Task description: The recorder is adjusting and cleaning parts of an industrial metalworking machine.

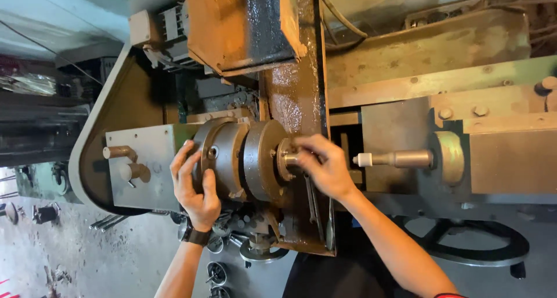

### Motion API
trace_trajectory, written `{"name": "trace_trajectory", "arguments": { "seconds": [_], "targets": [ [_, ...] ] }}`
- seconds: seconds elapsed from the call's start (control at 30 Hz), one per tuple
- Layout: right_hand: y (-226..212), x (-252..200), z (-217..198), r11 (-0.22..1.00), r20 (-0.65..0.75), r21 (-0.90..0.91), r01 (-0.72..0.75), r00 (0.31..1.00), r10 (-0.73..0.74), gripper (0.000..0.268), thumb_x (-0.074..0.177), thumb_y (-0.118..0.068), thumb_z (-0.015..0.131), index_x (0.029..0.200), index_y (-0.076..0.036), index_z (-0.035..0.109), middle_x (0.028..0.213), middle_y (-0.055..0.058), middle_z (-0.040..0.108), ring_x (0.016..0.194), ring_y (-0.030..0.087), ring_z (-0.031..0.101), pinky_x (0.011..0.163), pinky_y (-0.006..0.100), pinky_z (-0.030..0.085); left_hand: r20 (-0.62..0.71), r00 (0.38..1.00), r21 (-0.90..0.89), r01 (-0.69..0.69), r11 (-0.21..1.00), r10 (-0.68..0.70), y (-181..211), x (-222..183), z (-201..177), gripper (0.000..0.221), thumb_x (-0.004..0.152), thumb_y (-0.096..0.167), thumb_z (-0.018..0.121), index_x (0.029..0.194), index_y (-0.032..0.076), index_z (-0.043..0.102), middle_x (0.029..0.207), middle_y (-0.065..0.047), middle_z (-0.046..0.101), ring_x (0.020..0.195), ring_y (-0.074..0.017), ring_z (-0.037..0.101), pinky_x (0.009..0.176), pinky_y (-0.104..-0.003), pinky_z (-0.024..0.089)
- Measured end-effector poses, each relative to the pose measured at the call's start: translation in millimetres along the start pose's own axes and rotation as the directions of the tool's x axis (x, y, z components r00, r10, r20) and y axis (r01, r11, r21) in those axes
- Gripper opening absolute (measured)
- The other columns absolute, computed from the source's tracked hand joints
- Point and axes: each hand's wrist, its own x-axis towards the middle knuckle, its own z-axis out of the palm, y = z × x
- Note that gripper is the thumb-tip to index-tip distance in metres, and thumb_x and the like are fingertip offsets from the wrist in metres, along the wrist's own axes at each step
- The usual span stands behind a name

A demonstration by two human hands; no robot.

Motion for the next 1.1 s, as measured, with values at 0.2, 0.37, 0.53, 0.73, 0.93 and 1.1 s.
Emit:
{"name": "trace_trajectory", "arguments": {
  "seconds": [0.2, 0.37, 0.53, 0.73, 0.93, 1.1],
  "targets": [
    [6.5, 68.3, 21.3, 0.603, -0.003, 0.748, -0.278, 0.906, 0.423, 0.066, 0.104, -0.058, 0.035, 0.128, -0.004, 0.065, 0.12, 0.006, 0.074, 0.111, 0.017, 0.067, 0.097, 0.032, 0.052, 0.025, 0.994, -0.121, 0.108, 0.987, -0.106, -1.1, -1.9, -1.3, 0.039, 0.099, 0.008, 0.055, 0.136, -0.002, 0.054, 0.152, -0.022, 0.053, 0.143, -0.0375, 0.052, 0.123, -0.045, 0.039],
    [6.5, 81.4, 35.8, 0.523, 0.256, 0.688, -0.503, 0.843, 0.474, 0.083, 0.103, -0.066, 0.022, 0.123, -0.001, 0.069, 0.108, 0.01, 0.074, 0.099, 0.019, 0.066, 0.094, 0.034, 0.051, 0.04, 0.988, -0.084, 0.15, 0.985, -0.147, 0.0, -1.2, 0.1, 0.039, 0.098, 0.007, 0.053, 0.136, -0.003, 0.056, 0.153, -0.023, 0.054, 0.143, -0.0385, 0.054, 0.123, -0.045, 0.04],
    [1.5, 74.6, 35.9, 0.507, 0.271, 0.69, -0.516, 0.834, 0.481, 0.086, 0.101, -0.069, 0.024, 0.122, 0.0, 0.071, 0.108, 0.011, 0.074, 0.101, 0.019, 0.066, 0.096, 0.033, 0.05, 0.047, 0.986, -0.083, 0.162, 0.983, -0.158, 0.7, -0.3, -0.1, 0.039, 0.098, 0.007, 0.052, 0.136, -0.002, 0.056, 0.153, -0.023, 0.054, 0.142, -0.0392, 0.055, 0.122, -0.046, 0.042],
    [-3.1, 72.8, 35.0, 0.45, 0.308, 0.699, -0.555, 0.802, 0.512, 0.089, 0.098, -0.072, 0.023, 0.119, 0.0, 0.073, 0.111, 0.011, 0.075, 0.104, 0.019, 0.066, 0.1, 0.032, 0.049, 0.057, 0.983, -0.075, 0.178, 0.981, -0.174, -1.5, -1.6, -0.4, 0.042, 0.097, 0.006, 0.051, 0.138, -0.002, 0.055, 0.153, -0.024, 0.053, 0.142, -0.0398, 0.055, 0.121, -0.046, 0.043],
    [-12.2, 73.7, 30.3, 0.568, 0.251, 0.624, -0.537, 0.826, 0.504, 0.092, 0.098, -0.072, 0.018, 0.116, -0.001, 0.074, 0.111, 0.013, 0.074, 0.104, 0.019, 0.066, 0.099, 0.032, 0.049, 0.07, 0.984, -0.07, 0.171, 0.983, -0.166, -0.3, -1.0, -2.0, 0.042, 0.098, 0.006, 0.051, 0.139, -0.002, 0.055, 0.153, -0.024, 0.053, 0.141, -0.0406, 0.055, 0.12, -0.047, 0.044],
    [-12.3, 78.1, 32.2, 0.581, 0.242, 0.618, -0.529, 0.832, 0.5, 0.09, 0.1, -0.07, 0.02, 0.114, 0.001, 0.073, 0.108, 0.012, 0.075, 0.101, 0.019, 0.066, 0.098, 0.033, 0.049, 0.066, 0.985, -0.041, 0.16, 0.986, -0.157, -1.5, 0.3, -2.1, 0.041, 0.098, 0.005, 0.052, 0.139, -0.002, 0.056, 0.152, -0.024, 0.053, 0.141, -0.0413, 0.056, 0.121, -0.047, 0.044]
  ]
}}
